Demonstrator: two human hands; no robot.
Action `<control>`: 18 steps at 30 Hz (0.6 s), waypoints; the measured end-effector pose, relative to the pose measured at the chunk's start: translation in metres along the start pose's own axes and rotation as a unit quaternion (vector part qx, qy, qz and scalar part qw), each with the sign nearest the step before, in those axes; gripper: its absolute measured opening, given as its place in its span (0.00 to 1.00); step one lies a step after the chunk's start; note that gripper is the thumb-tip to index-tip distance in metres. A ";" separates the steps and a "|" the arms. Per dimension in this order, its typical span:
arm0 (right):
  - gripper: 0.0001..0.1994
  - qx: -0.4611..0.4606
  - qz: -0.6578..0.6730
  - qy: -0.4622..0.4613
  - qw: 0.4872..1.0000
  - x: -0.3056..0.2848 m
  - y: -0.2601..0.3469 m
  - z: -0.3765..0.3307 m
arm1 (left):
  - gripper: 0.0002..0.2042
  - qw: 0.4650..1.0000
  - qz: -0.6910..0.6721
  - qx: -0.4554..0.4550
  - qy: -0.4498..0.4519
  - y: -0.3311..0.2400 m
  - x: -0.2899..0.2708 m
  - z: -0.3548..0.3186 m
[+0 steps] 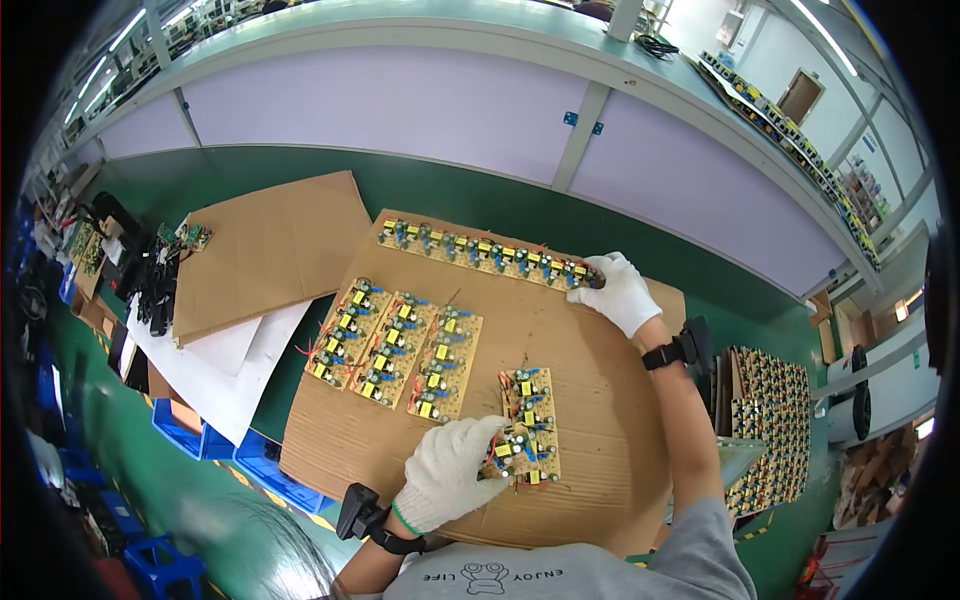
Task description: The person picks up circuit boards from a cardboard surface, aligns them against a green fixture, and arranges them into rows on the cardboard.
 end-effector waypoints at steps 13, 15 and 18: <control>0.31 0.045 0.468 0.201 0.859 0.047 0.131 -0.115 | 0.52 0.988 0.105 -0.024 -0.113 -0.026 -0.031 0.003; 0.26 0.024 0.450 0.103 0.887 0.046 0.137 -0.122 | 0.52 0.982 0.145 -0.008 -0.119 -0.035 -0.026 0.009; 0.22 0.071 0.350 0.084 0.930 0.043 0.144 -0.132 | 0.51 0.955 0.242 0.012 -0.168 -0.042 -0.027 0.004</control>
Point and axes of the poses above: each hand's wrist, its own z-axis towards the middle knuckle, its own x-axis out of the palm, y = z × x, the point moved 10 cm from there along z, towards the middle knuckle, and after that the axes turned 5 degrees about -x, right-handed, at the moved point
